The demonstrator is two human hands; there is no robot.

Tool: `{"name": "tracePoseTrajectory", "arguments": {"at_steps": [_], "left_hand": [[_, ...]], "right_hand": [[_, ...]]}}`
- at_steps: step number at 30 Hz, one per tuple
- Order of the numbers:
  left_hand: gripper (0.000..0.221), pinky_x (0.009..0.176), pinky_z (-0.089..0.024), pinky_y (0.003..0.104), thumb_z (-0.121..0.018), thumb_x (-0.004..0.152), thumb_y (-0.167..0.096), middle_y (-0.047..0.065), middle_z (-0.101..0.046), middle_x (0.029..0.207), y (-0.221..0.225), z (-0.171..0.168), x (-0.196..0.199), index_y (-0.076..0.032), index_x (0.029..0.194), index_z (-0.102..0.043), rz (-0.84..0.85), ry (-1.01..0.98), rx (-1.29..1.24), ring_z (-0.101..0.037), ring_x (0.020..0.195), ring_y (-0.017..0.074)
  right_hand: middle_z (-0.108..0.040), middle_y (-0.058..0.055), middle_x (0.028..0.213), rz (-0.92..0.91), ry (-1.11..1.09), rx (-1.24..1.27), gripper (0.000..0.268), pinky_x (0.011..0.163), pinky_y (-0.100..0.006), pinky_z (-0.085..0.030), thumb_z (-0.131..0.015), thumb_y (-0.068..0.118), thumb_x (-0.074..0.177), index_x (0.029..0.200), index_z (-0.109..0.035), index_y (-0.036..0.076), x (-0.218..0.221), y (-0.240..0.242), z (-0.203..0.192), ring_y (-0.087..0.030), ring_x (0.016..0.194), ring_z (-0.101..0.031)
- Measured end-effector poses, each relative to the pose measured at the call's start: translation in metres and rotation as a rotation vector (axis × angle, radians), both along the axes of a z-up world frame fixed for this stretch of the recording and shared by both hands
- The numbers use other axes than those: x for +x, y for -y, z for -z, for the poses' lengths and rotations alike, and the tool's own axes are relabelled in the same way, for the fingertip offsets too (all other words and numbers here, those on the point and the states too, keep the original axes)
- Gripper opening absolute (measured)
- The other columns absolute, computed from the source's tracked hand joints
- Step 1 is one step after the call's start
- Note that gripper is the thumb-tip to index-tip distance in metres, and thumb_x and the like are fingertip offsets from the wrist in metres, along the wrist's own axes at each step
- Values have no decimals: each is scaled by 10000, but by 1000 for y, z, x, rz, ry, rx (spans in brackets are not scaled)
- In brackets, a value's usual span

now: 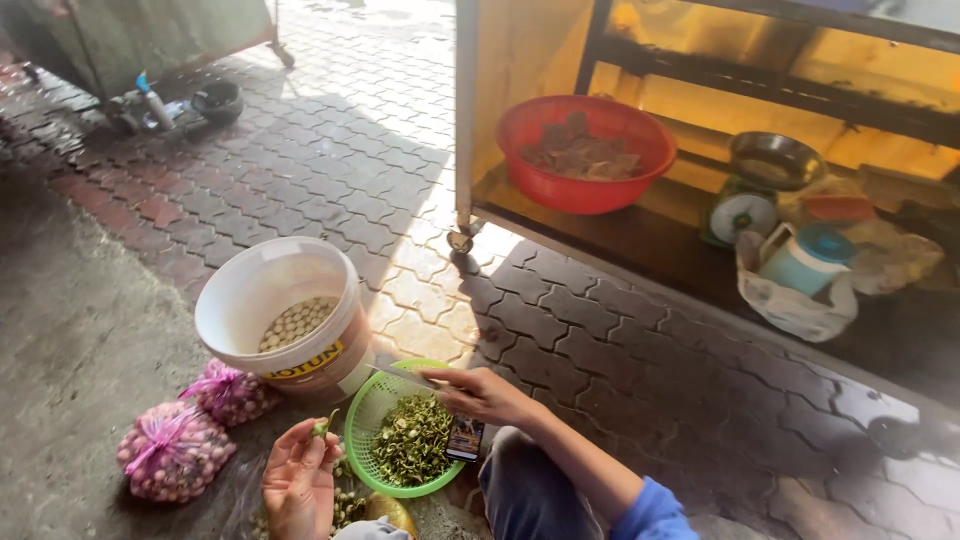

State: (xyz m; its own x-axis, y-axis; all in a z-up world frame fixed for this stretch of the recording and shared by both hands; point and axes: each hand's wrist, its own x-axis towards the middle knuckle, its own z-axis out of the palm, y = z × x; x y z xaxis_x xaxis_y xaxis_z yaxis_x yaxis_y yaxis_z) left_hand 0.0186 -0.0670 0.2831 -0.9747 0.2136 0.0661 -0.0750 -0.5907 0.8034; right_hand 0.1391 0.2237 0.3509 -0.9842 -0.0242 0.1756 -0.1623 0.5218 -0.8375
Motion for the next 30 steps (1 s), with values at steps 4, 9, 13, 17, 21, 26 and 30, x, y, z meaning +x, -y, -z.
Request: {"name": "tracePoseTrajectory", "arguments": {"at_steps": [4,9,13,17,21,26,30], "left_hand": [[358,823,-595,309,-660,902,33,163,-711,1130,-37,-39,17,14,1260,-645,168,36,70,-698,903,236],[302,905,-604,368,-655,891,82,200,-734,1098,-45,-26,20,34,1188,-668,242,71,132,-719,955,287],[319,931,-586,396,-681,883,28,200,-713,1215,-46,-12,18,8,1201,-681,247,74,145,-704,1006,286],[340,923,-620,361,-735,847,56,127,-742,1190,-36,10,19,-58,1168,-739,280,46,310,-712,1065,254],[287,918,-595,352,-742,896,-14,110,-717,1236,-30,5,28,-79,1176,-749,370,60,347,-733,988,276],[278,900,-587,306,-800,854,-46,70,-688,1260,-29,23,23,-107,1123,-761,332,261,427,-662,1141,251],[266,853,-605,286,-767,889,-31,109,-671,1269,-41,27,16,-42,1152,-733,320,263,439,-660,1147,257]], "right_hand": [[-451,46,691,-268,139,-693,561,500,-175,-347,-482,313,1090,1609,-373,134,4,43,-61,-45,572,-399],[-418,-1,675,-407,96,-859,584,523,-160,-318,-508,286,1093,1631,-332,143,4,68,-53,-58,566,-355],[-347,11,696,-533,53,-865,643,512,-192,-319,-524,255,1089,1660,-243,159,2,68,-39,-74,578,-318],[-427,87,713,-406,-173,-417,466,586,-197,-321,-550,276,1096,1530,-443,144,5,65,-58,-41,619,-346],[-418,67,645,-387,-206,-283,526,574,-220,-287,-486,448,1079,1511,-473,148,-4,65,-60,-64,577,-321],[-659,-86,1378,-378,-303,-182,264,543,-281,-412,-578,323,1043,983,-494,80,-37,66,-39,-110,542,-366],[-735,-55,1229,-402,-142,-242,308,506,-269,-361,-584,367,1019,947,-433,109,-61,59,-13,-86,541,-348]]}}
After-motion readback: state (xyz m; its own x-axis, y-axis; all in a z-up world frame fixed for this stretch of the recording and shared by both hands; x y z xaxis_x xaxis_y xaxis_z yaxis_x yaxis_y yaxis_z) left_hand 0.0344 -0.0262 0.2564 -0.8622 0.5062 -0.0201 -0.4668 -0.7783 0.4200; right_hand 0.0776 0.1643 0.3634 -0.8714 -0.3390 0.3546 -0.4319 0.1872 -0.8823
